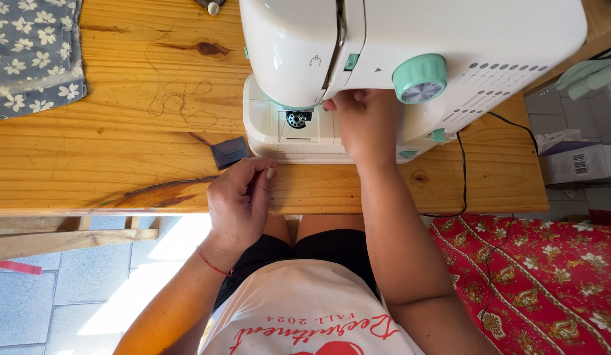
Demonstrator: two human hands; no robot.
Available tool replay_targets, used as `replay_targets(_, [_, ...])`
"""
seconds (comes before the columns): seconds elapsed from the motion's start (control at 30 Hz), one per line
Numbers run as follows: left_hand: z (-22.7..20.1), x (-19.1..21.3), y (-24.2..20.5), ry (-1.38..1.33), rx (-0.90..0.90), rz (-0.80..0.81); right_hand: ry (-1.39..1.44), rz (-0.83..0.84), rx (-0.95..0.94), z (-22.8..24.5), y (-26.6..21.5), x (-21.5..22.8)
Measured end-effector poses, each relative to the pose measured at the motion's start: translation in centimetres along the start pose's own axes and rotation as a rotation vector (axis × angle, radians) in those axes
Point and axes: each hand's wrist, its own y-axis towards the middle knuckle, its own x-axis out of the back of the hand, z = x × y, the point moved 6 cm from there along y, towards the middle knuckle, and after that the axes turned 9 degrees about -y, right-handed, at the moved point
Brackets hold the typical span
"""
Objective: Preparing a sewing machine for use by threading the needle, setting up the bobbin, and trimming thread.
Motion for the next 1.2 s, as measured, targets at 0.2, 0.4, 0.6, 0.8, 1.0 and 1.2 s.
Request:
replay_targets(0.2, [0.3,0.1,-0.1,-0.010,-0.005,-0.010,0.273,-0.222,0.138,1.3,-1.0,0.7])
replay_targets(0.4, [0.0,0.0,0.0,-0.004,0.002,-0.007,0.039,-0.038,0.224,0.7,-1.7,-0.9])
replay_targets(0.6, [-0.3,0.1,0.2,-0.018,0.000,0.005,0.009,-0.017,0.221,1.0,-1.1,-1.7])
replay_targets(0.8, [0.1,0.0,0.0,-0.015,0.001,0.012,-0.071,0.022,0.237,-0.3,-1.6,-2.6])
replay_targets(1.0, [0.0,0.1,0.1,-0.007,0.008,0.012,-0.127,0.012,0.267,1.5,-1.9,-1.7])
replay_targets(1.2, [-0.2,0.0,0.3,0.001,0.006,0.015,-0.151,-0.032,0.287,1.6,-1.9,-1.1])
